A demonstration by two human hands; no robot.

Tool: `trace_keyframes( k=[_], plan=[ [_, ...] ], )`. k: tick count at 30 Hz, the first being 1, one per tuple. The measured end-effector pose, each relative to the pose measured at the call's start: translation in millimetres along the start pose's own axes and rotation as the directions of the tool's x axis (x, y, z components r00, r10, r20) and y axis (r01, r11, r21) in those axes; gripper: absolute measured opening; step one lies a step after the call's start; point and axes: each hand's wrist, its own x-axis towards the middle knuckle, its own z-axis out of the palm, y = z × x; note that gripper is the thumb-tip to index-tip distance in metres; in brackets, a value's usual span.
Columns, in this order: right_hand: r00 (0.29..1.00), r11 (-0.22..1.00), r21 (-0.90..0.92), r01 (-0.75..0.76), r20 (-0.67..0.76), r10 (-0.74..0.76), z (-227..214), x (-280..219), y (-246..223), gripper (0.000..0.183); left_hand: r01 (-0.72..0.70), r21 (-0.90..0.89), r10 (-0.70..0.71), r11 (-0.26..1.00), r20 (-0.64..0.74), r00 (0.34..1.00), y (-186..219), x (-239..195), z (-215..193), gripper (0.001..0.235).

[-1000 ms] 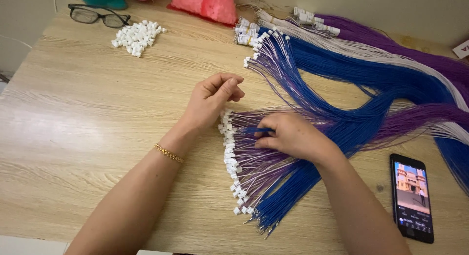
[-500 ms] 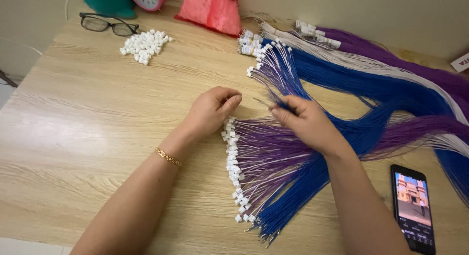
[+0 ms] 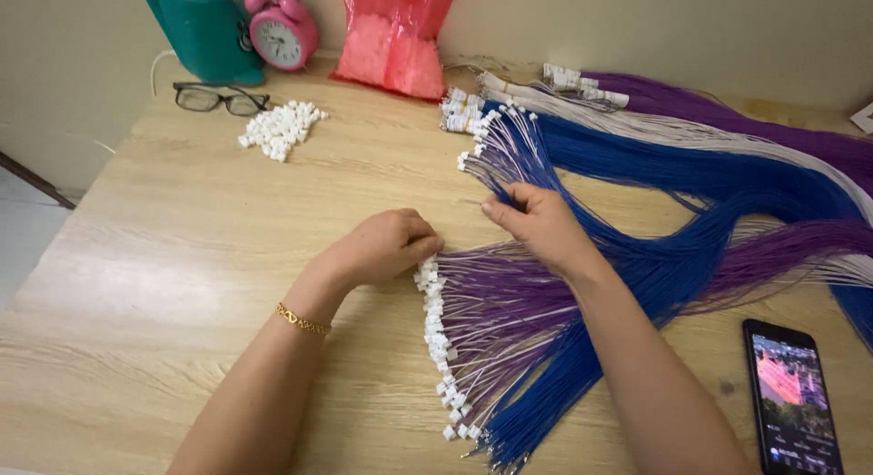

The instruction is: The person assembles fiber optic cables by inserting small white plastic connectors onto the ends of blue, purple, and white strands. They work at a wooden table, handling the cables and connectors by hand while a smartphone plays a video nearby.

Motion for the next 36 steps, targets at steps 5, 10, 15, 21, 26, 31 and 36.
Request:
trace_keyframes(
  k=[5, 10, 15, 21, 26, 31, 36],
  plan=[
    [1.0, 1.0, 0.012, 0.006, 0.01, -0.006, 2, -3, 4, 0.01, 0.111, -0.024, -0.11, 0.993, 0.048, 0.993, 14, -3, -7, 0.03],
    [0.996, 0.997, -0.008, -0.082, -0.028, 0.082, -1, -4, 4, 0.01, 0.097, -0.023, -0.098, 0.995, -0.021, 0.995, 4, 11, -2, 0.022],
    [0.998, 0.998, -0.025, -0.054, -0.042, 0.053, 2, -14, -16, 0.01, 0.07, -0.19, -0.097, 0.979, -0.139, 0.986, -7, 24, 7, 0.016],
    [0.995, 0.998, -0.049, -0.042, -0.09, 0.038, 2, -7, -13, 0.01, -0.073, -0.482, -0.061, 0.873, -0.256, 0.965, -25, 50, 26, 0.015],
    [0.989, 0.995, -0.067, -0.075, -0.132, 0.066, -2, 2, 27, 0.012, -0.13, -0.657, -0.093, 0.743, -0.293, 0.951, -35, 53, 42, 0.015],
    [0.991, 0.998, -0.068, 0.001, -0.132, -0.01, 9, -5, -14, 0.01, -0.102, -0.343, 0.038, 0.934, -0.188, 0.981, -7, 27, 13, 0.028],
    [0.99, 0.999, -0.054, -0.005, -0.142, -0.003, 7, -7, 0, 0.01, -0.001, 0.111, 0.004, 0.994, -0.033, 0.999, 9, 36, 27, 0.042]
  ],
)
